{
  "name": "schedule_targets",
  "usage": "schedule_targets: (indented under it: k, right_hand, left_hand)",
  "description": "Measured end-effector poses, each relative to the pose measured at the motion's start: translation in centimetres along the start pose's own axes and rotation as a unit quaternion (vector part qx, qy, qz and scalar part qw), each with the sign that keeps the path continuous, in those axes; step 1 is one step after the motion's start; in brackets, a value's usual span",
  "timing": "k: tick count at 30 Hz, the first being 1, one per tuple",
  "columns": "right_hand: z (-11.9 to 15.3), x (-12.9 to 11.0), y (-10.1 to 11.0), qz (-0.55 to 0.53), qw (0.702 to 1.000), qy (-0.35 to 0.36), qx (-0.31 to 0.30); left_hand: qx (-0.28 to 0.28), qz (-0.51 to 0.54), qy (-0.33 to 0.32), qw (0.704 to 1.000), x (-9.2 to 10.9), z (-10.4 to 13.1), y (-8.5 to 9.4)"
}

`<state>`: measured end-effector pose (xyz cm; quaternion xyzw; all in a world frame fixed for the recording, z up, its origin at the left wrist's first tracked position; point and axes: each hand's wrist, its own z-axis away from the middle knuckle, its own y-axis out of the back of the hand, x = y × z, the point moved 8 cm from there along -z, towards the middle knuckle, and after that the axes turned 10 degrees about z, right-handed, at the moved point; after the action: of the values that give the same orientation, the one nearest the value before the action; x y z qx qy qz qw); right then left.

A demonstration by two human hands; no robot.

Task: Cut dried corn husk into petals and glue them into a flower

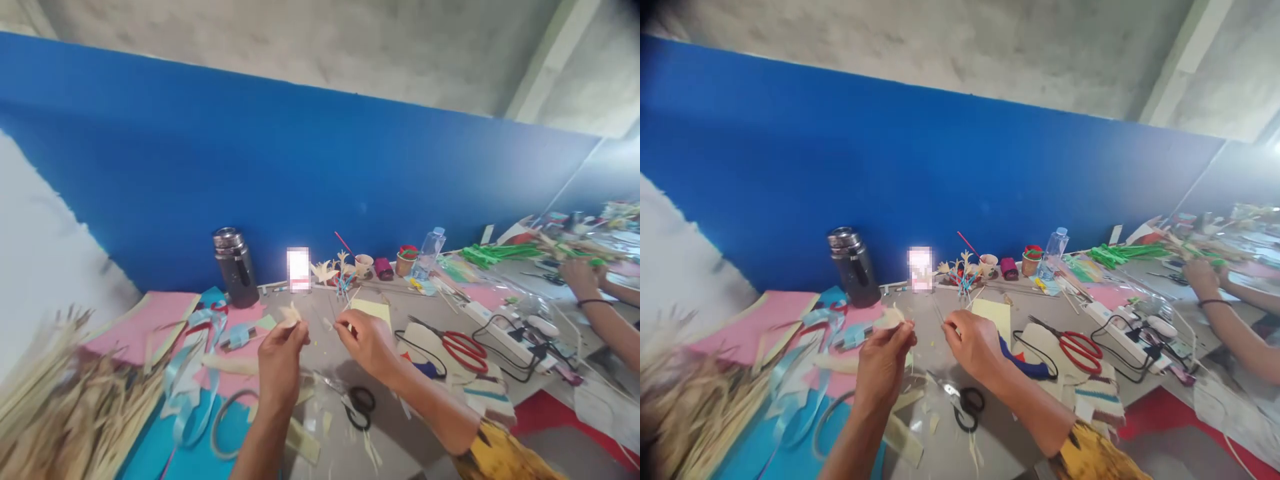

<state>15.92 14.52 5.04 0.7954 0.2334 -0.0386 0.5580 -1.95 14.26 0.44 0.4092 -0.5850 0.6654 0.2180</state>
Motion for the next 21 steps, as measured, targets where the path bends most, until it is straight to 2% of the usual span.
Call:
schedule_targets:
  k: [3,8,16,21]
  right_hand:
    - [2.0,-2.3,1.1,-0.093,0.994,0.039,0.044]
    - [3.0,-4.3,1.1,-0.137,0.987,0.049,0.061]
    - [4.0,-4.4,0.1,-0.143,0.986,0.054,0.073]
    - [3.9,-4.3,-0.5,-0.099,0.993,0.046,0.045]
  left_hand:
    - [-0.001,0.043,0.007,0.999,1.1,1.2,-1.3]
    - [-0.008,0.037,-0.027,0.999,2.2,3.2,-2.2]
    - [-0.015,-0.037,-0.088,0.995,2.4,4.5,-2.7]
    - [-0.018,-0.103,-0.116,0.988,2.2,5.4,-3.0]
